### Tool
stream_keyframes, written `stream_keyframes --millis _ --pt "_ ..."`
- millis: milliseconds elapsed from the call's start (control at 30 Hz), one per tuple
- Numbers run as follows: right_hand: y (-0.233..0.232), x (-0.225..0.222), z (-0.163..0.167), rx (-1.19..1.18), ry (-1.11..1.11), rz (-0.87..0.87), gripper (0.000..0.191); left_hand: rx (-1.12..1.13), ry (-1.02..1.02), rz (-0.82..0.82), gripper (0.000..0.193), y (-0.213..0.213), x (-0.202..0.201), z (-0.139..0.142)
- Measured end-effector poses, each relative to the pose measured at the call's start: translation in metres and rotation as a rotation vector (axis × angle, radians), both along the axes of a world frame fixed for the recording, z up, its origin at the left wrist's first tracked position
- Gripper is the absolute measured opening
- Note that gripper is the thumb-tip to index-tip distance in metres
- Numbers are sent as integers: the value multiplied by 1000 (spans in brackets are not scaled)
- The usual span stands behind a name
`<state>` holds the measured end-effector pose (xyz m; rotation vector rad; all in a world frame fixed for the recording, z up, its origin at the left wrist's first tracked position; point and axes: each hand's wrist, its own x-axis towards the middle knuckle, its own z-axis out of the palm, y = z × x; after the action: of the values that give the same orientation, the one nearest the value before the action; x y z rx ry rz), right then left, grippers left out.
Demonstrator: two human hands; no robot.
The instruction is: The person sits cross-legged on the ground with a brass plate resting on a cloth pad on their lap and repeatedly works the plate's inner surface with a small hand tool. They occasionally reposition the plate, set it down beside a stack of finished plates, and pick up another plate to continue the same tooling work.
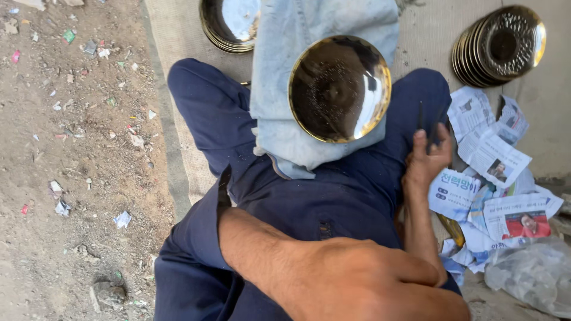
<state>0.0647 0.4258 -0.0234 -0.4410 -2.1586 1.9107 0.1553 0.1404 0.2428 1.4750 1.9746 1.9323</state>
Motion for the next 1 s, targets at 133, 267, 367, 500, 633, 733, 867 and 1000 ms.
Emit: stream_keyframes --millis 133,267,367,500,633,733,867,1000 --pt "16 -3 -42 165 52 23 49 -115 46 170 14 -8 16 -1" --pt "17 -9 -44 297 -4 46 51 -310 414 512 10 0 25 -6" --pt "14 -10 -39 297 66 55 54 -307 575 631 21 16 27 -18" --pt "13 -5 -38 312 61 30 56 -342 462 463 9 30 34 -28" --pt "14 -1 -41 264 75 30 57 -230 200 414 14 36 37 -27" --pt "15 0 -41 278 42 27 57 -210 262 442 18 43 35 -30" --pt "15 1 -40 319 29 35 54 -227 358 568 21 48 30 -29" --pt "12 -2 -40 307 50 39 56 -208 268 614 13 49 10 -22"
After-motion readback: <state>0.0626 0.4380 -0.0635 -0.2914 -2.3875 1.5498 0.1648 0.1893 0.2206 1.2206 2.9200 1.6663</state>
